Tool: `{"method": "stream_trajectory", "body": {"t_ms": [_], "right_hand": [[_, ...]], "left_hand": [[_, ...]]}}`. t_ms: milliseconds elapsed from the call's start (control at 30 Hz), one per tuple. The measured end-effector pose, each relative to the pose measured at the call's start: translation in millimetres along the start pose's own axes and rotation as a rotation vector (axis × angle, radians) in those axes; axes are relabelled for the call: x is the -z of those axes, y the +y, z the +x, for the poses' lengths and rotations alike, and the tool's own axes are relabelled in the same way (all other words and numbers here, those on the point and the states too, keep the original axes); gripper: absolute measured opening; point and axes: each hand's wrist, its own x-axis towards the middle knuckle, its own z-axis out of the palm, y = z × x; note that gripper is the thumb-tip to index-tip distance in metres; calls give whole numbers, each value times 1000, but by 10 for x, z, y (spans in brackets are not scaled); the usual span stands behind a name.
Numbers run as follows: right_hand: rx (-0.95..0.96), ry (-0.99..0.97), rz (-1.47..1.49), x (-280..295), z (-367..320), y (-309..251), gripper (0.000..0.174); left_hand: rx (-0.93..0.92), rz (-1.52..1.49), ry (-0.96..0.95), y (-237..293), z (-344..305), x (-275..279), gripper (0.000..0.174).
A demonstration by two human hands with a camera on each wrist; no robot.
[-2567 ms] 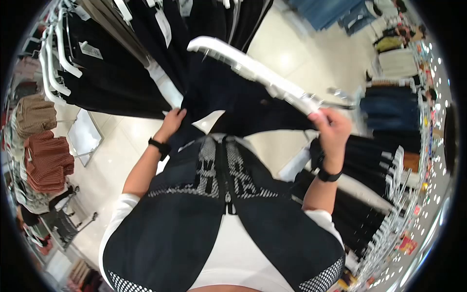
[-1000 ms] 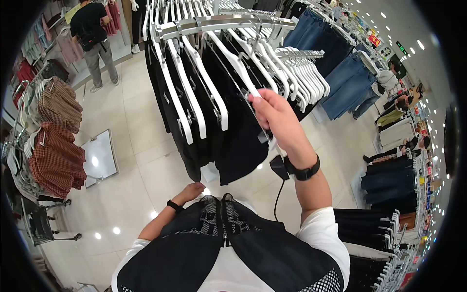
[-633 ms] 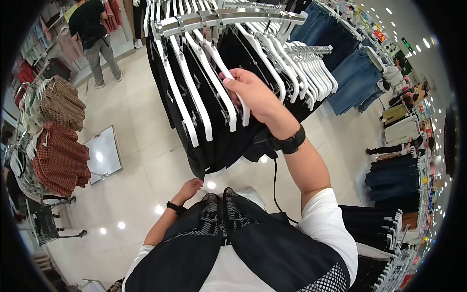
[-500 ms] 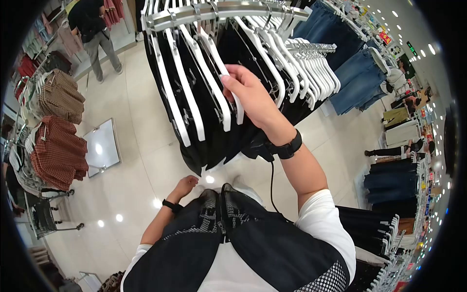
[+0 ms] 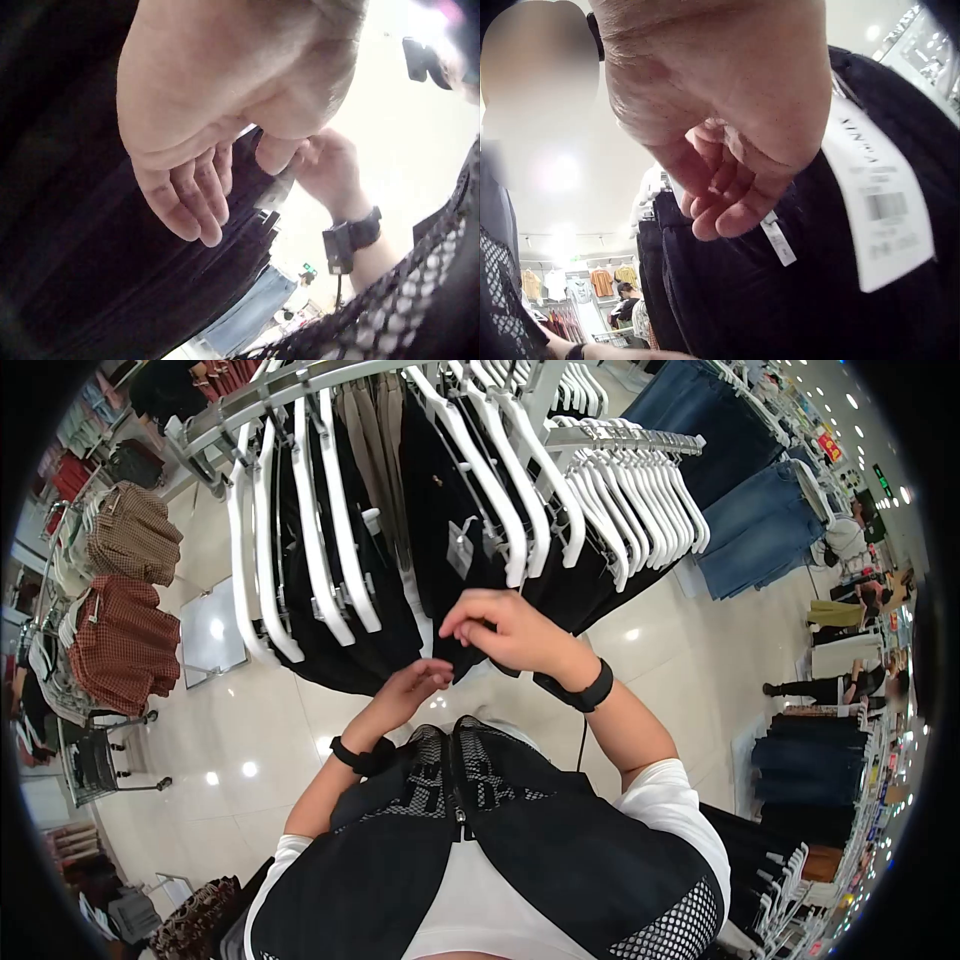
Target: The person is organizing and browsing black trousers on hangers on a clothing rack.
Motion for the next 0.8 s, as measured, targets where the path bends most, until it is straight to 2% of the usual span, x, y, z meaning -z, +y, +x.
{"method": "stream_trajectory", "body": {"t_ms": [33, 133, 233, 267, 333, 433, 533, 567, 600, 700, 800], "right_hand": [[-58, -44, -19, 45, -86, 83, 16], [-69, -33, -27, 167, -322, 337, 16], [-151, -101, -41, 325, -541, 485, 15], [-158, -121, -48, 353, -596, 554, 15], [-142, -165, -79, 392, -681, 660, 15], [-131, -200, -156, 415, -736, 719, 17], [-111, -169, -158, 443, -792, 768, 18], [-103, -147, -144, 467, -814, 786, 18], [-113, -128, -138, 505, -835, 802, 18], [-157, -85, -114, 630, -914, 861, 17], [-197, -83, -101, 742, -977, 927, 16]], "left_hand": [[-53, -53, 13, 90, 63, -65, 39], [-228, -82, 146, 354, 255, -209, 47], [-430, 38, 276, 936, 342, -319, 52], [-466, 97, 402, 1129, 395, -393, 66], [-586, 167, 541, 1440, 514, -436, 73], [-616, 238, 640, 1753, 722, -482, 77], [-479, 129, 590, 1927, 890, -509, 72], [-473, 61, 590, 1962, 926, -549, 61], [-450, 2, 498, 1966, 927, -516, 46], [-435, 2, 508, 2041, 914, -482, 27], [-513, -36, 513, 2091, 835, -459, 21]]}}
